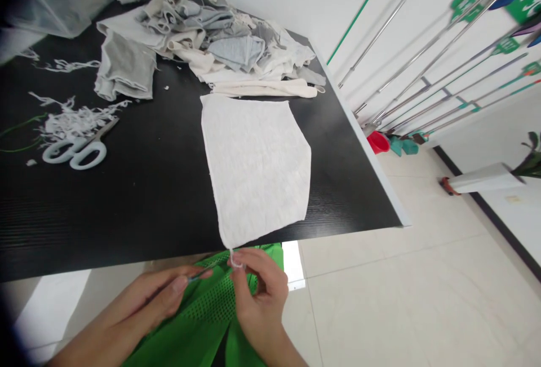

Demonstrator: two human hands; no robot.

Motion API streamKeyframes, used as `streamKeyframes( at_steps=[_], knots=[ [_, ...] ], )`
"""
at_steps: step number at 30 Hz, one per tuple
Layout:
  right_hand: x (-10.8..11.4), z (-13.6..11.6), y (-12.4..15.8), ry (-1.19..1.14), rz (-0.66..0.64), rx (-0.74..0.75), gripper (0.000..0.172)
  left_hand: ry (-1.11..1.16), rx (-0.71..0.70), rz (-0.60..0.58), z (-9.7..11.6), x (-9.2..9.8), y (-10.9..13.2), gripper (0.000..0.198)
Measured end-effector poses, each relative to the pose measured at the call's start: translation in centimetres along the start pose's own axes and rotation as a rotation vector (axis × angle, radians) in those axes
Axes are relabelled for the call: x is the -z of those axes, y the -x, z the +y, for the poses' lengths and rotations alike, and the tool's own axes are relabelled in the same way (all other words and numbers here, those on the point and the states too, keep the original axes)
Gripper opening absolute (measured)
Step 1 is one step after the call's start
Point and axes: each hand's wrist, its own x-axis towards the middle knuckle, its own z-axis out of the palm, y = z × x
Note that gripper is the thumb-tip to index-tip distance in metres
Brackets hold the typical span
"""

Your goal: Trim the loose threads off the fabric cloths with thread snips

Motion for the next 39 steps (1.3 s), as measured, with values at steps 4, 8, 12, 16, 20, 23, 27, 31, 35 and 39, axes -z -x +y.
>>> streamKeyframes(
  at_steps=[4,8,12,16,20,23,27,31,35,39],
  knots=[
    [0.4,0.1,0.5,0.076,-0.047,0.079,0.033,0.144,0.133,-0.062,-0.5,-1.8,-0.3,0.054],
    [0.8,-0.3,0.2,0.161,-0.062,0.190,0.039,0.388,0.242,-0.049,-1.1,-2.6,-0.6,0.056],
    [0.9,-0.5,-0.2,0.199,-0.109,0.324,0.041,0.462,0.285,-0.086,-1.7,-2.7,-1.0,0.056],
    [1.0,-0.4,-0.2,0.207,-0.134,0.373,0.044,0.443,0.250,-0.152,-1.5,-2.9,-1.5,0.054],
    [1.0,-0.4,0.0,0.211,-0.162,0.389,0.044,0.542,0.258,-0.144,-0.7,-3.0,-1.9,0.052],
    [1.0,-0.5,-0.1,0.209,-0.166,0.390,0.043,0.569,0.255,-0.112,-0.4,-3.2,-2.2,0.054],
    [1.0,-0.6,-0.2,0.193,-0.178,0.391,0.043,0.604,0.230,-0.133,-0.7,-3.5,-2.4,0.050],
    [0.9,-0.5,-0.3,0.177,-0.183,0.402,0.042,0.675,0.262,-0.158,-1.0,-3.7,-2.6,0.046],
    [0.9,-0.7,-0.3,0.179,-0.177,0.398,0.040,0.741,0.329,-0.139,-0.6,-3.6,-2.7,0.050],
    [0.8,-0.8,-0.5,0.185,-0.183,0.396,0.039,0.774,0.315,-0.179,-0.2,-3.5,-2.7,0.048]
  ],
)
